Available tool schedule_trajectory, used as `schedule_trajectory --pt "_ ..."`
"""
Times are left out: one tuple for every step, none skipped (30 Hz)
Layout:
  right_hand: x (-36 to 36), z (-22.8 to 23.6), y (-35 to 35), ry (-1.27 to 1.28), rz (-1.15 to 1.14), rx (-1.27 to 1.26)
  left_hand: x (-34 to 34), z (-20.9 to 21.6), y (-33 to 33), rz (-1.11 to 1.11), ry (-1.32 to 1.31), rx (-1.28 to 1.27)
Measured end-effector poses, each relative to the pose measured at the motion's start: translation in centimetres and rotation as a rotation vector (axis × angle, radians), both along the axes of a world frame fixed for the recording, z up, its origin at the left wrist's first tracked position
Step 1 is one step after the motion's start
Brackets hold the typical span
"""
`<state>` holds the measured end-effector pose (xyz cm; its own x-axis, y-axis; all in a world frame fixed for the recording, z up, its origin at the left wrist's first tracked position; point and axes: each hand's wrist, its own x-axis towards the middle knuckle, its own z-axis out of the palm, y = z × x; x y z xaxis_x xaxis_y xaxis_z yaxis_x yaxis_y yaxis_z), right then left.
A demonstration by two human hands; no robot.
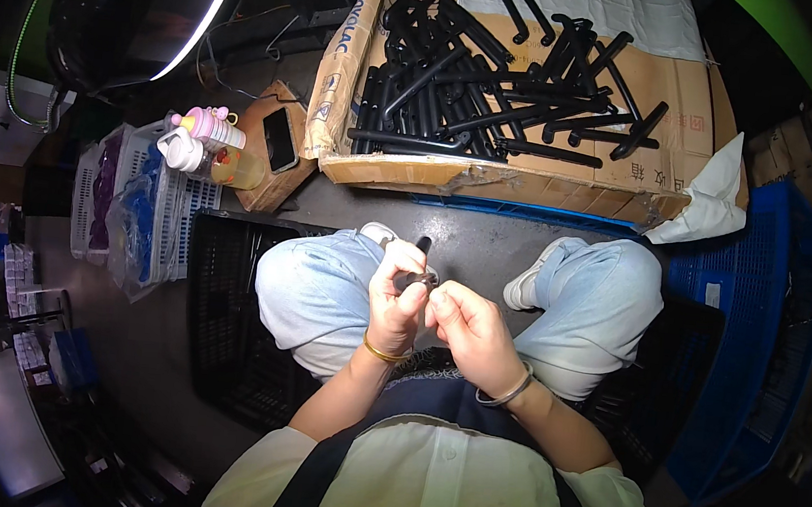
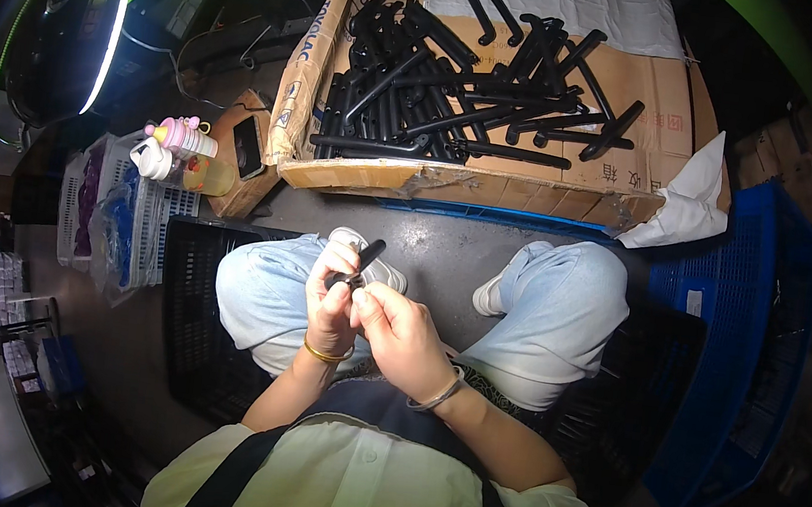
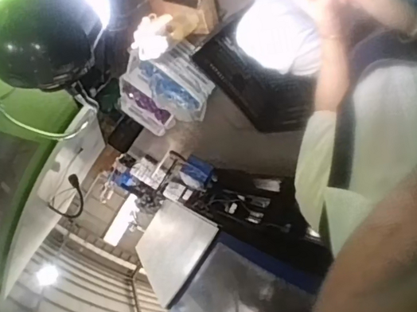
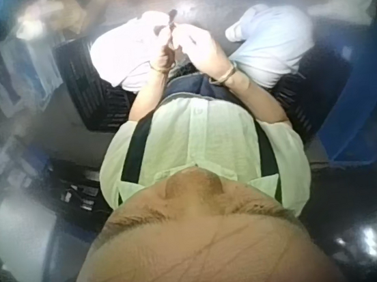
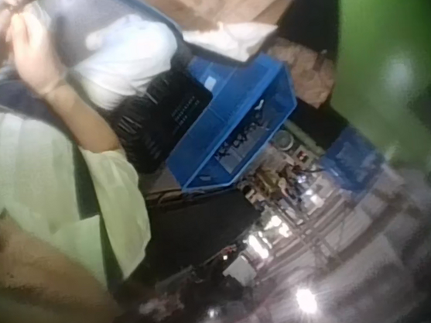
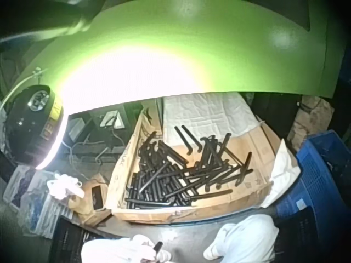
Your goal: The person trims black plastic parts using a small blade and arranges them into a plastic crate.
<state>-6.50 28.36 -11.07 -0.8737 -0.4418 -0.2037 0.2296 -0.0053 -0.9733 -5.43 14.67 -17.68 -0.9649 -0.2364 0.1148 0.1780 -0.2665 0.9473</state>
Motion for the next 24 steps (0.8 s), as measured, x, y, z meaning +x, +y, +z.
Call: schedule_trajectory --pt "-0.5 -3.2 0.5 -0.090 -0.090 -0.016 -0.1 -0.2 0.1 0.039 0.184 -0.019" --pt "-1.0 -6.3 1.3 -0.184 -0.187 -0.034 -0.1 -0.5 -0.3 0.071 0.363 -0.036" --pt "-1.3 -5.7 2.7 -0.425 -0.190 0.027 -0.5 0.8 -0.6 0.020 0.420 -0.086" --pt "-1.7 -4.6 2.6 -0.416 -0.171 0.030 -1.1 0.7 -0.3 0.040 0.428 -0.091" --pt "-1.3 -3.5 1.9 -0.350 -0.169 -0.031 -1.3 0.8 -0.1 0.053 0.285 0.069" --pt "-0.9 -2.7 1.5 -0.284 -0.168 -0.092 -1.2 0.7 0.1 0.066 0.142 0.228" --pt "-1.0 -2.2 1.5 -0.260 -0.134 -0.143 -0.6 0.4 0.5 0.020 0.162 0.409" --pt "-1.4 -1.7 0.6 -0.253 -0.129 -0.145 -0.4 0.0 0.8 0.006 0.115 0.457" --pt "-2.0 -1.2 -0.9 -0.052 -0.171 -0.167 -0.4 -0.4 0.8 -0.011 0.096 0.460" --pt "-2.2 -0.4 -1.6 0.144 -0.212 -0.184 -0.4 -0.1 0.9 -0.025 0.072 0.465" --pt "-2.4 0.2 -1.5 0.039 -0.079 -0.208 -0.2 0.3 1.0 -0.015 0.020 0.463" --pt "-2.4 0.1 -1.9 -0.012 -0.030 -0.199 0.0 0.7 1.1 -0.005 -0.031 0.460" --pt "-2.8 -0.5 -2.3 0.017 -0.056 -0.204 0.0 1.0 1.3 0.022 -0.033 0.467" --pt "-3.0 -0.8 -2.6 0.046 -0.082 -0.210 -0.1 0.5 1.0 0.025 -0.031 0.466" --pt "-3.0 -0.6 -2.2 -0.025 -0.106 -0.194 -0.1 -0.5 0.6 0.023 0.025 0.425" --pt "-3.2 -0.5 -1.7 -0.096 -0.133 -0.178 -0.3 -0.6 0.3 0.019 0.080 0.384" --pt "-3.3 -0.8 -1.3 -0.117 -0.166 -0.170 -0.3 -0.6 0.0 0.017 0.096 0.352" --pt "-3.1 -1.4 -1.2 -0.107 -0.186 -0.191 -0.4 -0.6 -0.2 0.017 0.096 0.353" --pt "-2.9 -1.6 -0.8 -0.088 -0.173 -0.154 -0.4 -0.6 -0.2 0.014 0.093 0.358" --pt "-2.6 -1.7 -0.6 -0.069 -0.161 -0.116 -0.4 -0.6 -0.2 0.009 0.089 0.363" --pt "-2.5 -1.6 -0.7 -0.068 -0.160 -0.115 -0.5 -0.6 -0.2 0.010 0.090 0.365" --pt "-2.3 -1.3 -0.8 -0.097 -0.137 -0.161 -0.5 -0.6 -0.2 0.005 0.093 0.375" --pt "-2.1 -0.9 -0.9 -0.127 -0.113 -0.208 -0.5 -0.6 -0.1 0.000 0.097 0.386" --pt "-2.0 -0.3 -0.8 -0.127 -0.113 -0.205 -0.4 -0.5 0.0 0.000 0.097 0.388"
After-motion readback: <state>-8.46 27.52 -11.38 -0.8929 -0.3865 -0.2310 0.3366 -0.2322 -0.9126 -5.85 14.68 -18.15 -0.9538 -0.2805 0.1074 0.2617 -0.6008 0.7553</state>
